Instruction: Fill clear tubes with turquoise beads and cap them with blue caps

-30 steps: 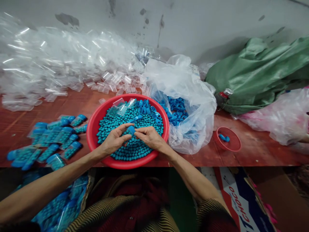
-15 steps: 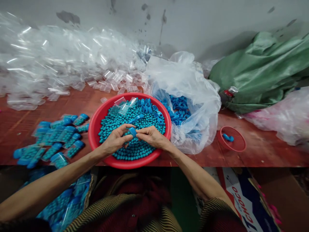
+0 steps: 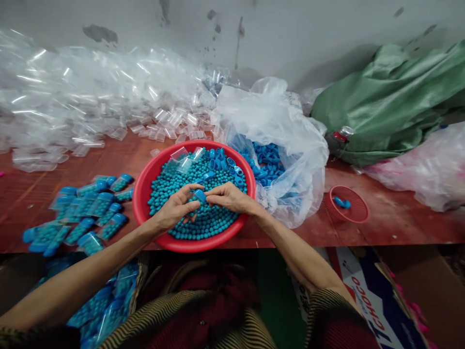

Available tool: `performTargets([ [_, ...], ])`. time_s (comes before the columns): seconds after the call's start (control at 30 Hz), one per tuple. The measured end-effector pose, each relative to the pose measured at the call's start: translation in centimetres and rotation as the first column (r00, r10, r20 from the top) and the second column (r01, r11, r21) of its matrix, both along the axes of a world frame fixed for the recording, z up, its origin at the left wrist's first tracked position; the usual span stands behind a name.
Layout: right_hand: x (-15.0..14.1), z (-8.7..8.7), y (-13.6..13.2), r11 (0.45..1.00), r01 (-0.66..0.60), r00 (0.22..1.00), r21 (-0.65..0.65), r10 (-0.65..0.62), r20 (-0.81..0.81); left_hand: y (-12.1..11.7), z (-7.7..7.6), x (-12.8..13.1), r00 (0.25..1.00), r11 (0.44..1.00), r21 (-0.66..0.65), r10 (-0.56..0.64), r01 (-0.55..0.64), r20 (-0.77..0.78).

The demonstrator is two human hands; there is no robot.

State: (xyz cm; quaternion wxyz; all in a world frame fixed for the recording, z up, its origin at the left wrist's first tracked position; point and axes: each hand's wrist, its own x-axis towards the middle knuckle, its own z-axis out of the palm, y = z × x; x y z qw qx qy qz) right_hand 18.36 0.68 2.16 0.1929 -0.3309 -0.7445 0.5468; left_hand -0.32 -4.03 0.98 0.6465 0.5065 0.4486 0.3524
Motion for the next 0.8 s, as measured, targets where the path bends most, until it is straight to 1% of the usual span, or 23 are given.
performTargets([
  [0.07,-0.2,0.2,-0.2,0.995,-0.012,1.0,0.1,0.01,0.024,-0.1,-0.1,0.1,0.999,0.998,0.041,0.041,-0.041,-0.008],
  [0.13,-0.8,0.0,-0.4,0.976,0.004,0.999,0.217,-0.011,0.032,-0.2,-0.2,0.2,0.995,0.991,0.096,0.092,-0.088,-0.046],
  [0.17,-1.1,-0.2,-0.6,0.969,0.035,0.999,0.243,-0.041,0.019,-0.3,-0.2,0.1,0.992,0.988,0.11,0.115,-0.108,-0.058],
  [0.2,-1.4,-0.4,-0.6,0.968,0.072,0.997,0.24,-0.074,-0.001,-0.3,-0.3,0.1,0.99,0.986,0.11,0.129,-0.122,-0.063],
  [0.27,-1.5,-0.6,-0.5,0.981,0.102,0.995,0.164,-0.099,-0.026,-0.2,-0.2,-0.1,0.989,0.989,0.073,0.136,-0.132,-0.049],
  [0.37,-0.8,-0.2,-0.2,0.999,0.048,0.998,0.009,-0.048,-0.036,0.1,0.0,-0.4,0.994,0.994,0.026,0.109,-0.109,-0.001],
  [0.4,-0.6,0.0,-0.2,0.998,0.041,0.998,-0.054,-0.044,-0.055,0.2,0.1,-0.5,0.995,0.995,0.022,0.099,-0.099,0.015],
  [0.43,-0.4,0.1,-0.2,0.99,0.06,0.993,-0.126,-0.071,-0.089,0.2,0.2,-0.6,0.995,0.995,0.022,0.092,-0.092,0.029],
  [0.47,-0.2,0.1,-0.3,0.974,0.104,0.983,-0.2,-0.131,-0.129,0.2,0.2,-0.6,0.996,0.996,0.023,0.084,-0.085,0.036],
  [0.53,-0.4,0.0,-0.4,0.92,0.22,0.937,-0.324,-0.292,-0.194,0.1,0.3,-0.5,0.998,0.998,0.031,0.058,-0.059,0.03],
  [0.6,-1.0,-0.2,-0.5,0.87,0.324,0.878,-0.372,-0.423,-0.225,-0.1,0.4,-0.3,1.0,0.999,0.04,0.021,-0.022,0.011],
  [0.63,-1.3,-0.3,-0.5,0.862,0.357,0.863,-0.36,-0.451,-0.226,-0.2,0.4,-0.2,1.0,0.999,0.044,0.009,-0.009,0.003],
  [0.7,-1.7,-0.2,-0.5,0.888,0.379,0.88,-0.26,-0.433,-0.195,-0.4,0.5,-0.1,1.0,0.999,0.051,0.021,-0.021,0.001],
  [0.77,-2.0,0.2,-0.8,0.934,0.35,0.926,-0.073,-0.356,-0.124,-0.4,0.5,-0.1,0.998,0.996,0.055,0.064,-0.065,0.012],
  [0.8,-2.1,0.3,-1.1,0.947,0.32,0.945,0.04,-0.316,-0.082,-0.4,0.5,-0.1,0.996,0.995,0.058,0.086,-0.087,0.022],
])
